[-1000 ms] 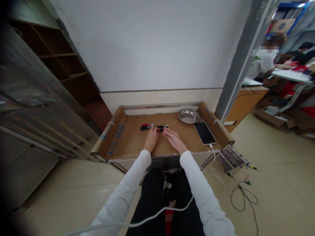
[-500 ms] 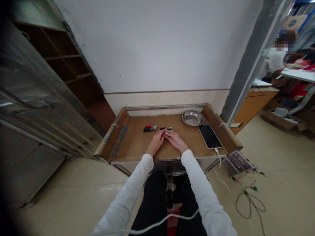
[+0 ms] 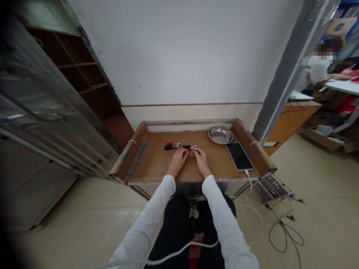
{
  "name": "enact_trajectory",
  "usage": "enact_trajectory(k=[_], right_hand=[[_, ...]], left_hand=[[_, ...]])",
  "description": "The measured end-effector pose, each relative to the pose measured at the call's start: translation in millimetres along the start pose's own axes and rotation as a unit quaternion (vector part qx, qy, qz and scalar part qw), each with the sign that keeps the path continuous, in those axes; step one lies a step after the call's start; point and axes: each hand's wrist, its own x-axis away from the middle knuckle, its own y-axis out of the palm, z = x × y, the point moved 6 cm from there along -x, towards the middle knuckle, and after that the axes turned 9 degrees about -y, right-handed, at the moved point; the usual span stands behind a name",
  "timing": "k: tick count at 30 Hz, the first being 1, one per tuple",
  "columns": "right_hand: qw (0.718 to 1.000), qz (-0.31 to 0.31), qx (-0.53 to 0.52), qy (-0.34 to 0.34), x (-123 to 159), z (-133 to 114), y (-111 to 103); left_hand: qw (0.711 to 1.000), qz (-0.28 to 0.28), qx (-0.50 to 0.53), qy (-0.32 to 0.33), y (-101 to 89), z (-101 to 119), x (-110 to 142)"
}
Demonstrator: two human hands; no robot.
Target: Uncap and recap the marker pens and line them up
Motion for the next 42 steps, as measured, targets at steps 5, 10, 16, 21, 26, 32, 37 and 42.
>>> enact_trajectory(k=[5,10,16,21,26,32,37,42], right_hand=[[0.938,-0.072,0.306,-0.147,1,-20,-2],[0.814,-0.134,0.525,-0.208,8,-27,2],[0.778,-0.059,0.588,-0.213,8,-20,-7],[0.766,-0.1,0.593,-0.227,3,-15,-4],[0.782,-0.092,0.586,-0.191,-4,-15,-3],[0.813,-0.075,0.553,-0.166,-5,-12,-8],[0.79,-0.092,0.59,-0.137,-5,-9,-8],[0.786,-0.108,0.594,-0.131,-5,-11,-8]], left_hand=[[0.996,0.013,-0.08,-0.039,4.4,-8,-4],[0.993,0.013,-0.113,-0.036,6.3,-9,-7],[0.992,0.004,-0.125,-0.021,5.5,-5,-6],[0.991,-0.003,-0.136,-0.015,6.6,-4,-6],[0.99,0.02,-0.132,-0.047,4.5,-7,-7],[0.985,0.01,-0.162,-0.062,3.7,-5,-8],[0.978,0.014,-0.199,-0.063,2.8,-4,-7],[0.974,0.039,-0.212,-0.065,3.2,-4,-7]])
